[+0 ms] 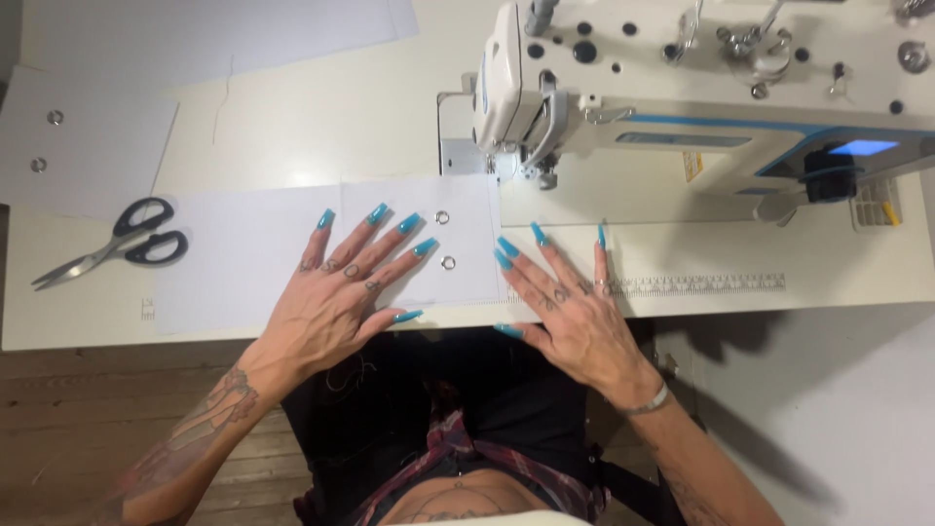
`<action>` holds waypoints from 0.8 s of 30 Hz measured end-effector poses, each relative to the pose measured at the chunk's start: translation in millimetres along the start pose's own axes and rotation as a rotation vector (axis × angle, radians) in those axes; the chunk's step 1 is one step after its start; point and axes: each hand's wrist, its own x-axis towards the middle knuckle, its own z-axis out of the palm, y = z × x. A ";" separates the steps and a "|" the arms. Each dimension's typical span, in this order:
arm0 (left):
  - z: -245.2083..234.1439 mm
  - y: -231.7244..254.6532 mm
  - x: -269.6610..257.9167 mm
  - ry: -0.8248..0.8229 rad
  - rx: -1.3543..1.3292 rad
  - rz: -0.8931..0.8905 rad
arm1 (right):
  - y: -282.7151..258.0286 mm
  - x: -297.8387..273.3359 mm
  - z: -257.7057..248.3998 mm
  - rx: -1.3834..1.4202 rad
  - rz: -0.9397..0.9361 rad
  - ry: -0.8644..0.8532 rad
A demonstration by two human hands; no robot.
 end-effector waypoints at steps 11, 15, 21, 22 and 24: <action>0.8 2.5 2.9 -0.052 -0.007 -0.006 | -6.9 -7.4 -0.9 0.201 0.059 -0.085; 2.7 1.3 3.5 -0.068 -0.016 0.001 | -11.8 -9.8 -4.9 0.195 0.040 -0.015; 0.9 2.3 3.9 -0.078 -0.039 -0.012 | -10.8 -13.3 -3.0 0.302 0.091 0.065; 1.5 2.4 3.6 -0.077 -0.042 -0.011 | -10.9 -13.5 -3.7 0.319 0.100 0.070; 1.8 3.2 3.7 -0.080 -0.048 -0.007 | -10.7 -14.7 -3.2 0.336 0.112 0.073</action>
